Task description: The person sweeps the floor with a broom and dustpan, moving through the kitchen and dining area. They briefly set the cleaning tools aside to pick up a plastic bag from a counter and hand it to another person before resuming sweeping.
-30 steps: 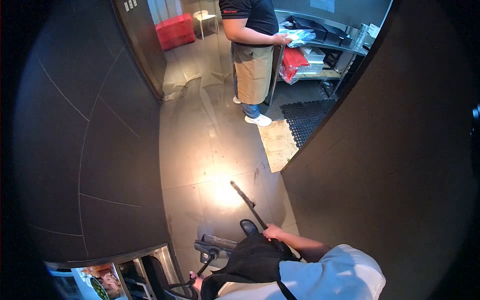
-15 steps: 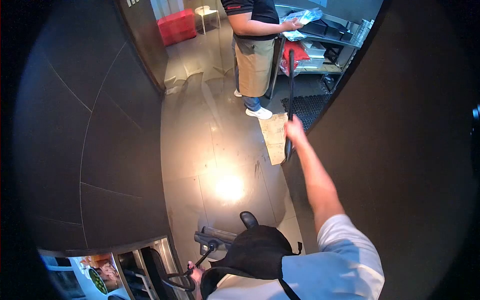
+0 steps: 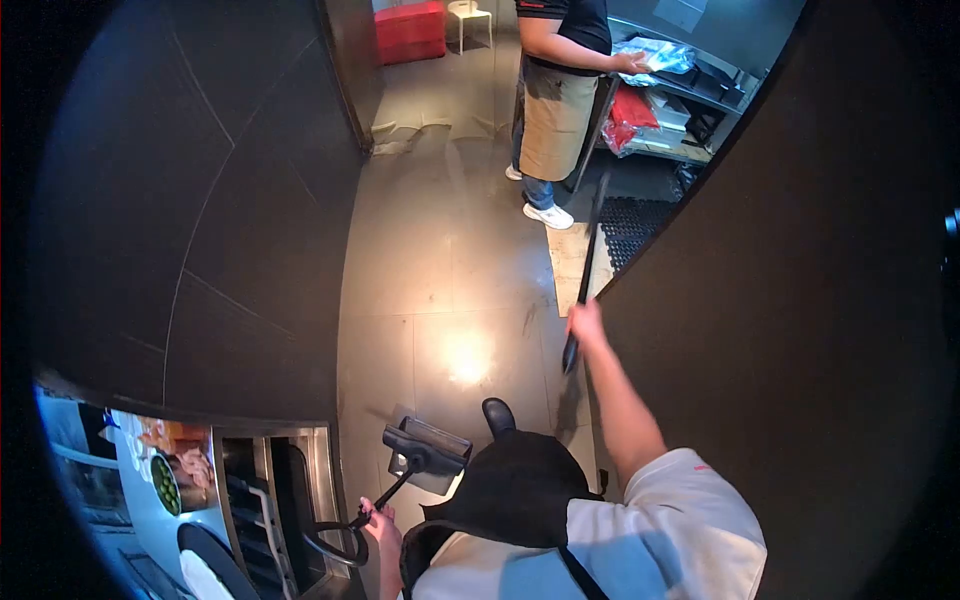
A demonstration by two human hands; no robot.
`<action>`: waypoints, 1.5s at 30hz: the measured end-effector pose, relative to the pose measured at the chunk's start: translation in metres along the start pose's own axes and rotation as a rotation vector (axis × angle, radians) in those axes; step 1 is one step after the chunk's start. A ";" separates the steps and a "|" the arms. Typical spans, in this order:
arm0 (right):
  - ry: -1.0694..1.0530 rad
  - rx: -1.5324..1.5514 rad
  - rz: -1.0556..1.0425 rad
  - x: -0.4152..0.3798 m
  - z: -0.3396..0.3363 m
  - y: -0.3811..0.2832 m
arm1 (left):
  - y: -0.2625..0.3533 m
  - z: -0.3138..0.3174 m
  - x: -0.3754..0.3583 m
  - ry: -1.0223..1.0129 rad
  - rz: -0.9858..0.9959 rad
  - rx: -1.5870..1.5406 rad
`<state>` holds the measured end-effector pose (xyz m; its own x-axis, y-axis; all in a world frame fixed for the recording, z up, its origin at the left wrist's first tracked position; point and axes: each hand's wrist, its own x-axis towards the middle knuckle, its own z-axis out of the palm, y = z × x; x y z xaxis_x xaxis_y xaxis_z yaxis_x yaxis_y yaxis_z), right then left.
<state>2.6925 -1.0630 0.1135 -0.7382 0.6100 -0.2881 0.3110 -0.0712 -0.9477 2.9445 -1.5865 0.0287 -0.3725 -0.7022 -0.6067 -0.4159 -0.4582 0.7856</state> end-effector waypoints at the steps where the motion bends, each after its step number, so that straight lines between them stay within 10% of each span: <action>1: -0.005 -0.110 -0.001 -0.028 0.001 0.040 | 0.000 -0.009 0.002 0.012 -0.012 0.009; 6: -0.393 -0.697 0.592 -0.143 -0.010 0.156 | -0.013 -0.063 0.032 -0.105 -0.106 0.038; 8: -0.835 -1.089 0.397 -0.170 -0.019 0.187 | -0.022 -0.079 0.043 -0.189 -0.111 0.021; 10: -0.864 -1.313 0.200 -0.211 -0.015 0.224 | -0.026 -0.091 0.049 -0.241 -0.085 0.019; 11: -0.442 -1.143 0.202 -0.222 -0.012 0.281 | -0.027 -0.094 0.049 -0.258 -0.087 0.036; 18: -0.711 -0.655 0.441 -0.265 -0.031 0.204 | -0.033 -0.112 0.048 -0.286 -0.087 0.028; 23: -0.660 -1.028 0.194 -0.267 -0.031 0.282 | -0.039 -0.116 0.052 -0.310 -0.080 -0.003; 41: -0.738 -0.882 0.439 -0.282 -0.053 0.214 | -0.040 -0.112 0.055 -0.332 -0.079 0.052; 45: -1.026 -1.250 0.250 -0.246 -0.055 0.271 | -0.032 -0.102 0.040 -0.314 -0.057 0.016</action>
<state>2.9916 -1.1887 -0.0647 -0.5049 -0.1031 -0.8570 0.3629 0.8754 -0.3192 3.0275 -1.6554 -0.0080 -0.5848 -0.4721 -0.6596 -0.4553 -0.4819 0.7486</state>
